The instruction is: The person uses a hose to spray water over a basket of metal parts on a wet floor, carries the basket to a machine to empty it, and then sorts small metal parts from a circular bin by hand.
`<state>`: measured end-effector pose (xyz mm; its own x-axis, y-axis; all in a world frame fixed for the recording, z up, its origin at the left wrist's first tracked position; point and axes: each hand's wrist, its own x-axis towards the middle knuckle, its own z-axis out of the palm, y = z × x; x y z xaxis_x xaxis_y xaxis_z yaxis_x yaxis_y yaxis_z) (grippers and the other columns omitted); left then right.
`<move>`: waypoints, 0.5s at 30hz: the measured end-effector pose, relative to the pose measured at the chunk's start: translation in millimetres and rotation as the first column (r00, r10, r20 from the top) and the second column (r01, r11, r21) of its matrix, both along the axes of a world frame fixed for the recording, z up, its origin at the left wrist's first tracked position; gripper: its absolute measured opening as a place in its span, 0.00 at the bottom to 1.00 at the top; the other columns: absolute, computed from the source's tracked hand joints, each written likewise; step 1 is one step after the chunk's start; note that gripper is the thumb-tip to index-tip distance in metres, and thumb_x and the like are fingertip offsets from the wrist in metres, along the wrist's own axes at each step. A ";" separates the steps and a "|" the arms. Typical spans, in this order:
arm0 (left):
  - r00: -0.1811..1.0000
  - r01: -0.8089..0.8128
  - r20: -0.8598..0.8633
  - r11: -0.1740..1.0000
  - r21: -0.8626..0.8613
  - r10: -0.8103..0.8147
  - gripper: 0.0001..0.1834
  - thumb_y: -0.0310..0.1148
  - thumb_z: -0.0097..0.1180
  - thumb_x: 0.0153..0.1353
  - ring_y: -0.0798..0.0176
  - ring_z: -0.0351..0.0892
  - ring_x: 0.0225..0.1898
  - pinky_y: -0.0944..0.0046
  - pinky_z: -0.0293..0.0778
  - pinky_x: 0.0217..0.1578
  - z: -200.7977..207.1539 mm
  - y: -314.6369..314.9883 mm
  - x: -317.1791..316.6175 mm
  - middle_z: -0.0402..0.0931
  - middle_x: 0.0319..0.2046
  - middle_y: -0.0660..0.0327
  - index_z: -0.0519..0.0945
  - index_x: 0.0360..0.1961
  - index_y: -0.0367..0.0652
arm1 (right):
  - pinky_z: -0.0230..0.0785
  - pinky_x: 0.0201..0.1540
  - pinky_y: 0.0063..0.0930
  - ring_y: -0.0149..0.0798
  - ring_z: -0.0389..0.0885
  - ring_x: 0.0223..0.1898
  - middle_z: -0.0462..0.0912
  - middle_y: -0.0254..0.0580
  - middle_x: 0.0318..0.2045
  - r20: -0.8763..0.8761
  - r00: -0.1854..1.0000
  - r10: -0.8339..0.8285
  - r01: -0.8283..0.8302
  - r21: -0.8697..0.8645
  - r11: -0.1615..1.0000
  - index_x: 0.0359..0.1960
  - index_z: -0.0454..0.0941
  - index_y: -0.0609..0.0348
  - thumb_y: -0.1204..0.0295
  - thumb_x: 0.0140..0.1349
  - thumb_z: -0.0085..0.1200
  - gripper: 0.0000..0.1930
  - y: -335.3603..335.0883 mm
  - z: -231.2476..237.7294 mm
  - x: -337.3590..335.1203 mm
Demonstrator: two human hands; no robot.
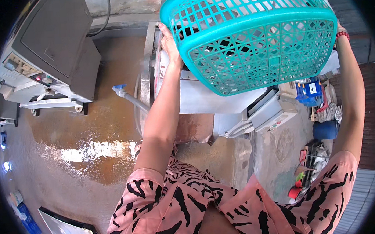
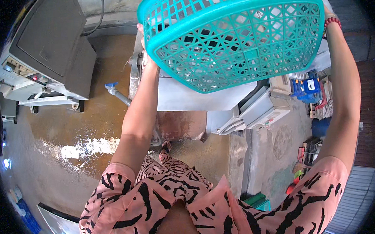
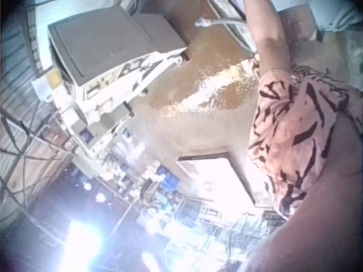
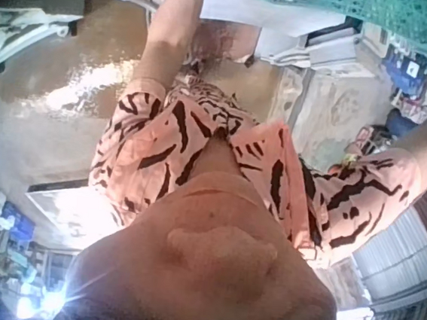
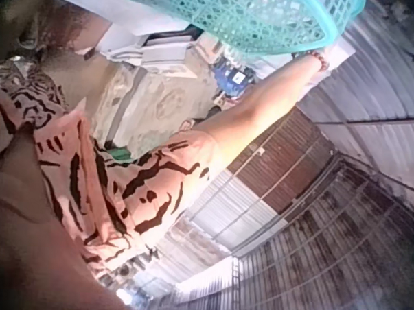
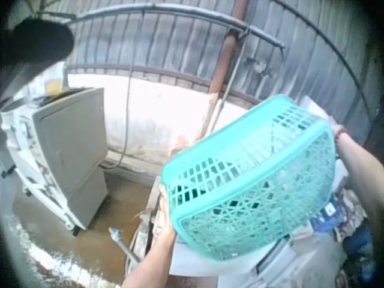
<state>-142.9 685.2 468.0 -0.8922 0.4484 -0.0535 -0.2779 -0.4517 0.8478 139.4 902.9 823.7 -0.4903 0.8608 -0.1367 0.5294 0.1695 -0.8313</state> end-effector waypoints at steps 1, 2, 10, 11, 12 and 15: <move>0.996 0.069 0.049 0.989 0.132 -0.076 0.45 0.70 0.24 0.57 0.63 0.70 0.19 0.60 0.70 0.27 -4.1 25.1 10.8 0.70 0.12 0.60 0.76 0.16 0.38 | 0.46 0.12 0.16 0.19 0.57 0.12 0.65 0.21 0.13 0.056 0.998 -0.022 0.018 0.073 0.997 0.24 0.71 0.50 0.52 0.64 0.41 0.18 -14.2 43.6 -3.7; 0.990 0.115 0.053 0.970 0.215 -0.129 0.43 0.69 0.25 0.57 0.64 0.70 0.19 0.60 0.71 0.28 -12.7 40.9 10.4 0.71 0.13 0.61 0.76 0.17 0.38 | 0.46 0.11 0.16 0.19 0.56 0.12 0.65 0.21 0.13 0.074 0.997 -0.017 0.010 0.096 0.995 0.24 0.71 0.49 0.52 0.64 0.41 0.18 -17.7 58.2 -9.8; 0.989 0.142 0.003 0.967 0.210 -0.146 0.40 0.67 0.30 0.58 0.63 0.72 0.23 0.61 0.72 0.31 20.9 66.0 10.0 0.74 0.20 0.60 0.77 0.25 0.38 | 0.43 0.10 0.15 0.17 0.55 0.10 0.64 0.20 0.11 0.115 0.993 0.042 -0.057 0.135 0.989 0.23 0.71 0.49 0.52 0.64 0.41 0.19 -12.4 68.9 -23.5; 0.987 0.159 0.006 0.967 0.196 -0.164 0.40 0.67 0.30 0.58 0.63 0.73 0.23 0.61 0.72 0.31 25.9 70.3 10.3 0.74 0.21 0.60 0.77 0.26 0.38 | 0.43 0.09 0.14 0.17 0.54 0.10 0.63 0.19 0.11 0.129 0.991 0.043 -0.062 0.146 0.987 0.23 0.71 0.49 0.51 0.64 0.41 0.19 -16.0 72.4 -19.9; 0.987 0.163 -0.018 0.973 0.163 -0.162 0.40 0.67 0.31 0.58 0.63 0.73 0.23 0.61 0.73 0.31 28.9 70.6 2.2 0.74 0.21 0.59 0.77 0.26 0.37 | 0.43 0.09 0.14 0.17 0.54 0.10 0.63 0.19 0.11 0.104 0.993 0.059 -0.074 0.153 0.985 0.22 0.71 0.48 0.51 0.64 0.41 0.19 -17.3 60.5 -12.0; 0.980 0.196 -0.013 0.967 0.160 -0.197 0.39 0.67 0.31 0.58 0.63 0.73 0.24 0.61 0.73 0.31 35.8 86.7 11.7 0.75 0.22 0.59 0.77 0.28 0.37 | 0.40 0.11 0.15 0.18 0.52 0.10 0.62 0.19 0.11 0.204 0.979 0.026 -0.072 0.222 0.972 0.21 0.71 0.49 0.50 0.63 0.42 0.20 -39.2 62.7 8.6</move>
<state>-131.3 771.9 503.8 -0.7856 0.6180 0.0309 -0.3769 -0.5175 0.7682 148.0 863.6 886.4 -0.5153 0.8561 -0.0387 0.6658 0.3716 -0.6470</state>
